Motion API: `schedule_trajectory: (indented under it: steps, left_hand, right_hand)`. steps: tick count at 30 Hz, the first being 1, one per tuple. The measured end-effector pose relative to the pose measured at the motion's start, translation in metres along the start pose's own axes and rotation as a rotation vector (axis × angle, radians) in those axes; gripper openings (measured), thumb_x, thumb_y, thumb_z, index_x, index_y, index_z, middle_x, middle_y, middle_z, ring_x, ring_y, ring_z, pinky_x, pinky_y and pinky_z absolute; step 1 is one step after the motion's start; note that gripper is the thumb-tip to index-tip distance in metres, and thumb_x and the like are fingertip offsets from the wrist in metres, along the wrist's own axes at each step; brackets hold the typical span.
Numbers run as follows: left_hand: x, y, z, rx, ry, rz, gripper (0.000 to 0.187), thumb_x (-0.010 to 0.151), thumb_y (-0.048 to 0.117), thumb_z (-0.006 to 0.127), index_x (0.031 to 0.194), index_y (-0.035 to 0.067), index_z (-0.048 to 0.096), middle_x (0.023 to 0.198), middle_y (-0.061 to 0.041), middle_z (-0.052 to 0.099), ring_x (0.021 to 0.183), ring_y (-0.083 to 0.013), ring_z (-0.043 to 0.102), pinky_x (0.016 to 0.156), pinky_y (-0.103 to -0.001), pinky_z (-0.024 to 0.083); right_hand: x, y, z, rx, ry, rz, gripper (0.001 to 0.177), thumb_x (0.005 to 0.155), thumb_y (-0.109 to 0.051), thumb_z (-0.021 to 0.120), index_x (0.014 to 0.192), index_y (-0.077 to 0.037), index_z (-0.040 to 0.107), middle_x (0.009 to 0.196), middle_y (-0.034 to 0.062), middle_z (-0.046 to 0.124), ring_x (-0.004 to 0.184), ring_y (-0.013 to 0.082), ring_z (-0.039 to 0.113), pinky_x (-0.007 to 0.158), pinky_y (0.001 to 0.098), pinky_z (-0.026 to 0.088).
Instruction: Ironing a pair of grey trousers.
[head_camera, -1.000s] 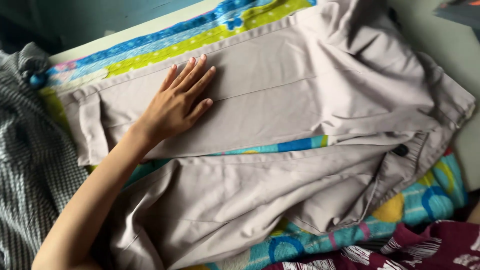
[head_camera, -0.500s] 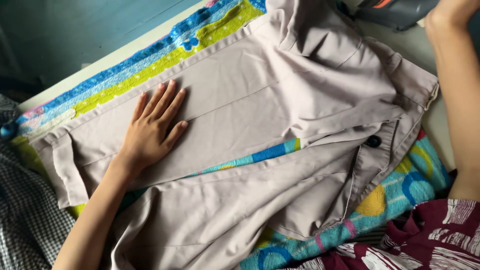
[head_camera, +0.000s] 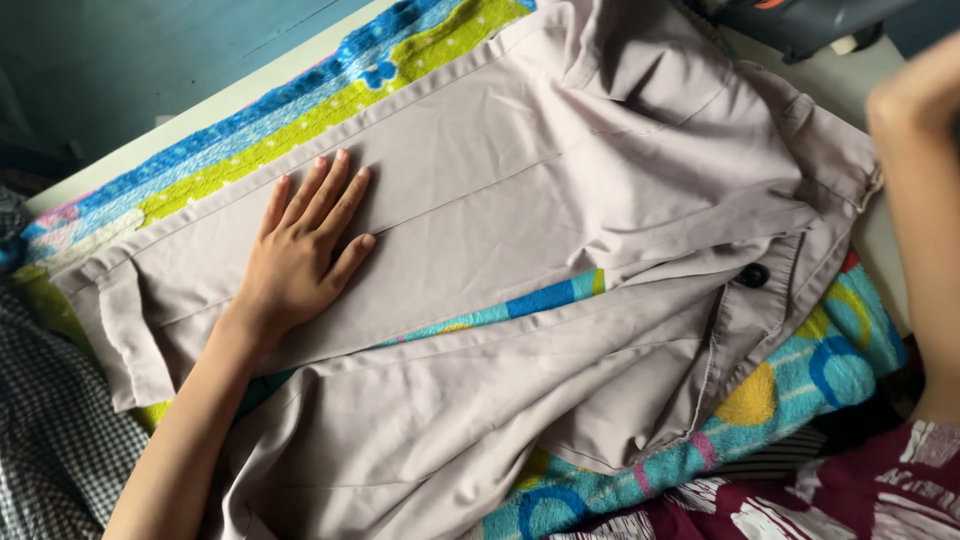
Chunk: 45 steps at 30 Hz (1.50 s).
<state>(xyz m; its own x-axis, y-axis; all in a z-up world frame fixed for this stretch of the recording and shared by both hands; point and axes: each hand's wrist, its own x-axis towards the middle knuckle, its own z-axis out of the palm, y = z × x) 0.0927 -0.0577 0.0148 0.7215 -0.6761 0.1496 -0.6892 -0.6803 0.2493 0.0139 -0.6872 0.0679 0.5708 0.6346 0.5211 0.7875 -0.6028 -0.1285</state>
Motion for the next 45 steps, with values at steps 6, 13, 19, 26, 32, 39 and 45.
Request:
schedule_trajectory:
  steps: [6,13,19,26,32,39,45]
  left_hand:
    - [-0.002,0.004,0.002,-0.023,0.003,-0.011,0.065,0.106,0.041,0.045,0.163,0.014,0.033,0.169,-0.013,0.027,0.157,-0.0311,0.023,0.126,-0.051,0.014]
    - [-0.003,0.003,0.002,-0.026,0.032,-0.019,0.064,0.106,0.041,0.047,0.163,0.014,0.034,0.169,-0.013,0.029,0.157,-0.0307,0.025,0.126,-0.052,0.016]
    - [-0.008,-0.008,0.011,-0.019,0.101,-0.072,0.074,0.104,0.049,0.053,0.161,0.004,0.034,0.170,-0.016,0.030,0.158,-0.0316,0.026,0.127,-0.052,0.017]
    - [-0.008,-0.004,0.006,-0.023,0.105,-0.071,0.080,0.103,0.051,0.054,0.162,0.002,0.033,0.169,-0.017,0.030,0.157,-0.0327,0.027,0.127,-0.052,0.017]
    - [-0.009,-0.006,0.008,-0.017,0.103,-0.062,0.080,0.104,0.052,0.053,0.163,0.002,0.031,0.170,-0.017,0.029,0.157,-0.0324,0.027,0.128,-0.052,0.017]
    - [-0.009,-0.007,0.008,-0.015,0.096,-0.071,0.080,0.104,0.052,0.053,0.163,0.003,0.030,0.170,-0.016,0.028,0.157,-0.0324,0.026,0.128,-0.052,0.017]
    - [-0.009,-0.008,0.008,-0.030,0.096,-0.071,0.080,0.104,0.052,0.053,0.163,0.003,0.029,0.170,-0.016,0.028,0.158,-0.0316,0.026,0.128,-0.051,0.016]
  right_hand:
    - [0.107,-0.060,0.069,0.066,0.004,-0.088,0.051,0.097,-0.037,0.080,0.130,-0.005,0.057,0.129,0.0171,0.059,0.124,0.0349,0.058,0.106,0.0473,0.049]
    - [0.233,-0.146,0.159,0.133,-0.034,-0.175,0.054,0.098,-0.037,0.079,0.135,-0.006,0.054,0.138,0.0164,0.056,0.134,0.0347,0.055,0.113,0.0485,0.046]
    - [0.267,-0.152,0.247,0.253,-0.227,-0.115,0.083,0.100,-0.051,0.070,0.155,0.001,0.035,0.163,0.0247,0.034,0.153,0.0387,0.032,0.127,0.0533,0.025]
    - [0.262,-0.144,0.265,0.138,-0.385,-0.087,0.096,0.100,-0.064,0.055,0.162,0.002,0.022,0.169,0.0251,0.019,0.159,0.0367,0.017,0.128,0.0542,0.013]
    - [0.262,-0.143,0.268,0.114,-0.390,-0.101,0.097,0.100,-0.065,0.054,0.162,0.002,0.022,0.168,0.0262,0.019,0.158,0.0385,0.017,0.127,0.0551,0.013]
    - [0.262,-0.144,0.268,0.116,-0.402,-0.096,0.097,0.100,-0.065,0.052,0.162,0.002,0.021,0.169,0.0257,0.019,0.158,0.0379,0.017,0.128,0.0548,0.012]
    - [0.262,-0.142,0.268,0.134,-0.415,-0.086,0.097,0.100,-0.065,0.053,0.162,0.002,0.020,0.169,0.0252,0.017,0.159,0.0385,0.016,0.128,0.0552,0.012]
